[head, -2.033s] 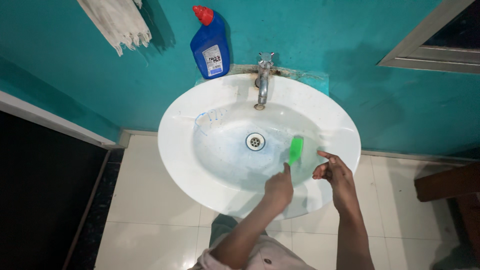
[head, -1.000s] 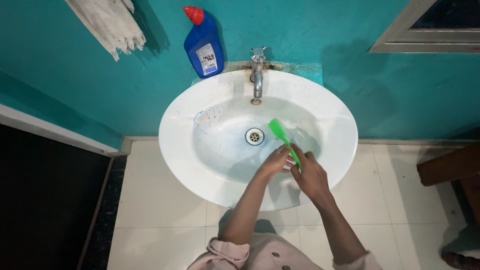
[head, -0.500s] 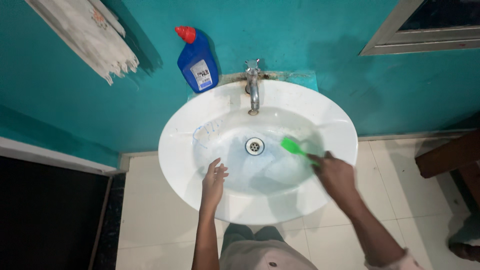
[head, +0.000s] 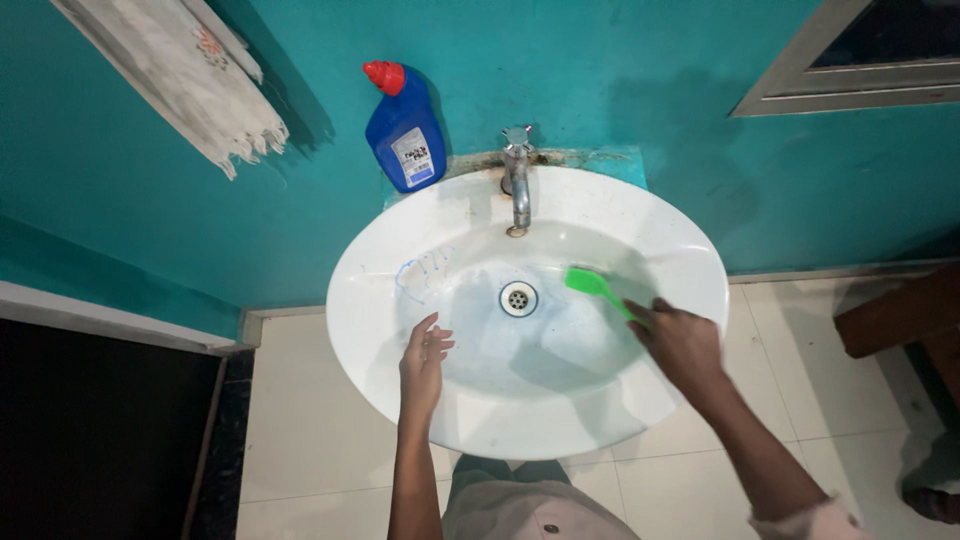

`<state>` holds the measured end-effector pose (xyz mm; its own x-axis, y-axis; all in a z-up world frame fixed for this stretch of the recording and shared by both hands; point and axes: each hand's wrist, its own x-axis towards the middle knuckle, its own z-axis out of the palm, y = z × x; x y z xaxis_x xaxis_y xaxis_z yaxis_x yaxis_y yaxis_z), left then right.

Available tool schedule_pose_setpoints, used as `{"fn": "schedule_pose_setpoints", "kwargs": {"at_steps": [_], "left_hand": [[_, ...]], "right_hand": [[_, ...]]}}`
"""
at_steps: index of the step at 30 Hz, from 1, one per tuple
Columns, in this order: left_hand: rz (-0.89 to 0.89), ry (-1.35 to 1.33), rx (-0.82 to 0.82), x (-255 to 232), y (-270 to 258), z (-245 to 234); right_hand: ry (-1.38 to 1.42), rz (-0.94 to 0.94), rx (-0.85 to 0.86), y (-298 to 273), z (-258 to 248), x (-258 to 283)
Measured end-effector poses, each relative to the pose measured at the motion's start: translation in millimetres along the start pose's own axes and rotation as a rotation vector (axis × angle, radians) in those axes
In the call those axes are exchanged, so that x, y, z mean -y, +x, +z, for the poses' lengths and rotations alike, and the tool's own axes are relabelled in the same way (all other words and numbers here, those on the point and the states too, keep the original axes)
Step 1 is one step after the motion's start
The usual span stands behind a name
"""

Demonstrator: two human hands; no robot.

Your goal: The person scrubs a white bathroom sink with a green brush, working in circular motions around the basin and near the drain. They briefly turn on the tap to rinse the brush and continue scrubbing the sink surface.

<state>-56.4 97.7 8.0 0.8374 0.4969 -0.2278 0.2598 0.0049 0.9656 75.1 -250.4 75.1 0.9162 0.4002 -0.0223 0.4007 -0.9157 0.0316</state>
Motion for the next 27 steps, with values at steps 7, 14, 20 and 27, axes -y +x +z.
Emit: {"fn": "schedule_pose_setpoints", "kwargs": {"at_steps": [7,14,20,27], "left_hand": [[0.029,-0.029,-0.011,4.7,-6.1,-10.7],[0.041,-0.043,0.017,8.8,-3.6,-15.2],[0.005,-0.06,-0.042,4.9,-8.0,-32.3],[0.056,-0.071,-0.009,0.6,-11.4,-31.5]], "right_hand": [[0.095,-0.3,-0.032,63.9,50.1,84.4],[0.02,0.007,0.033,27.0,30.1,0.7],[0.16,-0.079,-0.107,48.9,61.6,48.0],[-0.004,-0.217,-0.074,87.1,51.9,72.2]]}}
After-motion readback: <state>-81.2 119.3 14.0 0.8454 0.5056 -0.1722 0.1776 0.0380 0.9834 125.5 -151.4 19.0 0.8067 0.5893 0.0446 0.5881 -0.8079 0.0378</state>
